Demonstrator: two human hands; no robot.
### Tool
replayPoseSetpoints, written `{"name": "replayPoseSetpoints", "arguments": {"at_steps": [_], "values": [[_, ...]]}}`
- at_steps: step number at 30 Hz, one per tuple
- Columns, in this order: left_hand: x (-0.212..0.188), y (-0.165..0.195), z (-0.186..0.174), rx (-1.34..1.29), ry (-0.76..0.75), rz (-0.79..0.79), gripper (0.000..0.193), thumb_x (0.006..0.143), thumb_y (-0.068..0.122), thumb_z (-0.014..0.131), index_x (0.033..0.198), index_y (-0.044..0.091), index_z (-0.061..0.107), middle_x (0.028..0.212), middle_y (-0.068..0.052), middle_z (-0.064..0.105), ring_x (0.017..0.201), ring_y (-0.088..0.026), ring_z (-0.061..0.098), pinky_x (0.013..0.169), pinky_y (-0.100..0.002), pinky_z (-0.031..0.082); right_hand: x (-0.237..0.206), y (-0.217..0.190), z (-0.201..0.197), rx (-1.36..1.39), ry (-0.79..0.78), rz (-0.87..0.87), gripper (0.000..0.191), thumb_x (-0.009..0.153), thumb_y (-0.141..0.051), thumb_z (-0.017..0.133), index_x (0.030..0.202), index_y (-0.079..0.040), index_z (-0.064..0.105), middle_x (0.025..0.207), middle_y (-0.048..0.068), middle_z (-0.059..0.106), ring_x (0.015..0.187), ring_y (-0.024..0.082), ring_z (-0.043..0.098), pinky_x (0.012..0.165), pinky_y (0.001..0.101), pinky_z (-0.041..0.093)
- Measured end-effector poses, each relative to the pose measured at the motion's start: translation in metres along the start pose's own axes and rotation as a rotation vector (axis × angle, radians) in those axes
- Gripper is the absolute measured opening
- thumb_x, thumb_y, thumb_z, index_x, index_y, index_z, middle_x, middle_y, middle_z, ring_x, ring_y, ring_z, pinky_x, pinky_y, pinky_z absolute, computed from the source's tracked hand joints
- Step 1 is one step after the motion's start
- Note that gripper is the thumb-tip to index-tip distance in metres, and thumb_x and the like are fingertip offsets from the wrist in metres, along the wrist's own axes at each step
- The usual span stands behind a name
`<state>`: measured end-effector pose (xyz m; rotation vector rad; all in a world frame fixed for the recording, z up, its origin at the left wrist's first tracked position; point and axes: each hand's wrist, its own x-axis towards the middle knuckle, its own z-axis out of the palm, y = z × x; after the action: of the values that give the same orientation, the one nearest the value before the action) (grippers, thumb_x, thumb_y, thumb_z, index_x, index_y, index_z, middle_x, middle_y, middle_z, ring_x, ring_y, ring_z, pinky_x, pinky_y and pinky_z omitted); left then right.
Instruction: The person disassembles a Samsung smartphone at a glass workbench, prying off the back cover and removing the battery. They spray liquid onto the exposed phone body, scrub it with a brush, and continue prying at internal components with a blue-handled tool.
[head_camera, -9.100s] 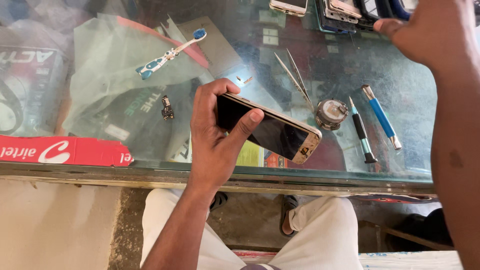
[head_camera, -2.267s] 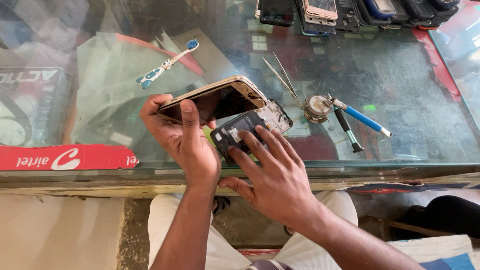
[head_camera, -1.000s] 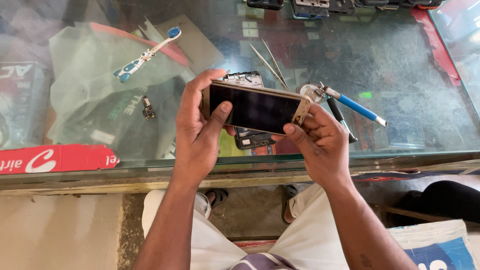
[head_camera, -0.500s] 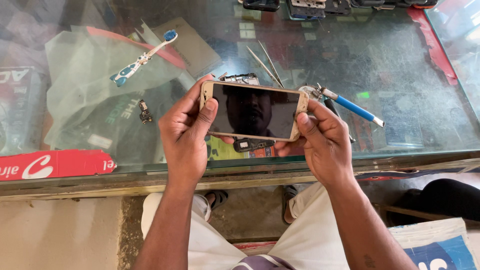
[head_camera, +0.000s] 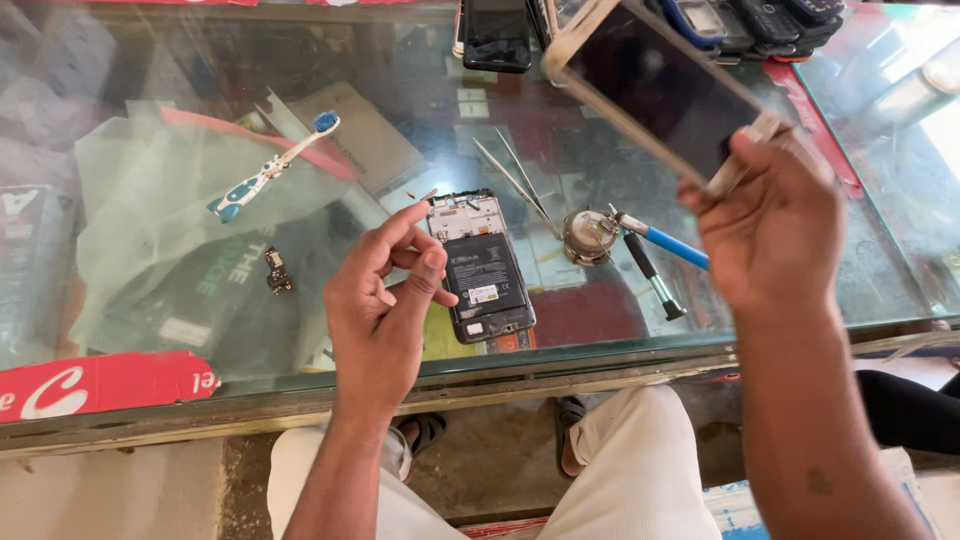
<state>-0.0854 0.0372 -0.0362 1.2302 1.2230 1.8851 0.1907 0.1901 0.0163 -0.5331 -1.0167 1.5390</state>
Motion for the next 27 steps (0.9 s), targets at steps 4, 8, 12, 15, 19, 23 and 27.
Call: {"name": "replayPoseSetpoints", "arguments": {"at_steps": [4,8,12,15,19,23,27], "values": [[0.0,0.002,0.003,0.01,0.013,-0.002,0.034,0.102,0.006,0.067,0.135,-0.002,0.064,0.103,-0.006,0.065,0.088,-0.009,0.062,0.064,-0.027,0.066,0.078,-0.008,-0.029,-0.169,0.005,0.005,0.012,0.109,-0.002,0.062,0.12,0.002,0.058,0.108,0.017,0.069,0.096,0.027,0.072,0.089,0.0391,0.064],[0.001,0.004,0.005,0.021,0.024,-0.014,0.033,0.1,0.005,0.068,0.132,-0.002,0.065,0.104,-0.006,0.064,0.088,-0.009,0.062,0.062,-0.026,0.066,0.113,0.008,-0.028,-0.306,-0.013,0.109,0.019,0.107,-0.001,0.063,0.123,0.007,0.059,0.109,0.018,0.071,0.097,0.025,0.074,0.092,0.0403,0.065],[0.001,0.007,0.005,0.017,0.024,-0.019,0.031,0.1,0.006,0.069,0.13,-0.002,0.066,0.104,-0.006,0.064,0.087,-0.008,0.062,0.06,-0.025,0.065,0.122,0.047,0.0,-0.3,-0.098,0.221,0.022,0.104,-0.004,0.064,0.121,0.01,0.061,0.109,0.018,0.071,0.097,0.025,0.074,0.094,0.0407,0.065],[0.001,0.008,0.005,0.022,0.034,-0.054,0.028,0.1,0.005,0.069,0.128,-0.002,0.067,0.102,-0.006,0.064,0.086,-0.008,0.061,0.061,-0.025,0.065,0.131,0.08,0.023,-0.273,-0.106,0.276,0.019,0.102,-0.005,0.065,0.114,0.01,0.061,0.106,0.018,0.071,0.095,0.025,0.074,0.093,0.0415,0.065],[0.002,0.011,0.007,0.023,0.048,-0.041,0.023,0.099,0.003,0.068,0.121,-0.003,0.069,0.102,-0.005,0.064,0.087,-0.007,0.061,0.061,-0.024,0.065,0.154,0.113,0.045,-0.207,-0.039,0.283,0.014,0.099,-0.001,0.063,0.108,0.01,0.062,0.102,0.019,0.071,0.092,0.027,0.075,0.09,0.043,0.064],[0.002,0.013,0.009,0.04,0.06,-0.043,0.021,0.099,0.003,0.068,0.119,-0.003,0.07,0.099,-0.005,0.065,0.086,-0.007,0.061,0.06,-0.024,0.065,0.178,0.13,0.05,-0.181,-0.006,0.268,0.013,0.098,0.002,0.061,0.107,0.012,0.064,0.102,0.019,0.072,0.092,0.027,0.076,0.088,0.0416,0.065],[0.002,0.014,0.009,0.063,0.066,-0.054,0.02,0.099,0.003,0.068,0.118,-0.003,0.07,0.098,-0.004,0.065,0.084,-0.006,0.061,0.059,-0.023,0.066,0.192,0.143,0.05,-0.132,0.095,0.33,0.014,0.097,0.002,0.063,0.107,0.011,0.063,0.103,0.018,0.071,0.091,0.027,0.077,0.085,0.039,0.065]]}}
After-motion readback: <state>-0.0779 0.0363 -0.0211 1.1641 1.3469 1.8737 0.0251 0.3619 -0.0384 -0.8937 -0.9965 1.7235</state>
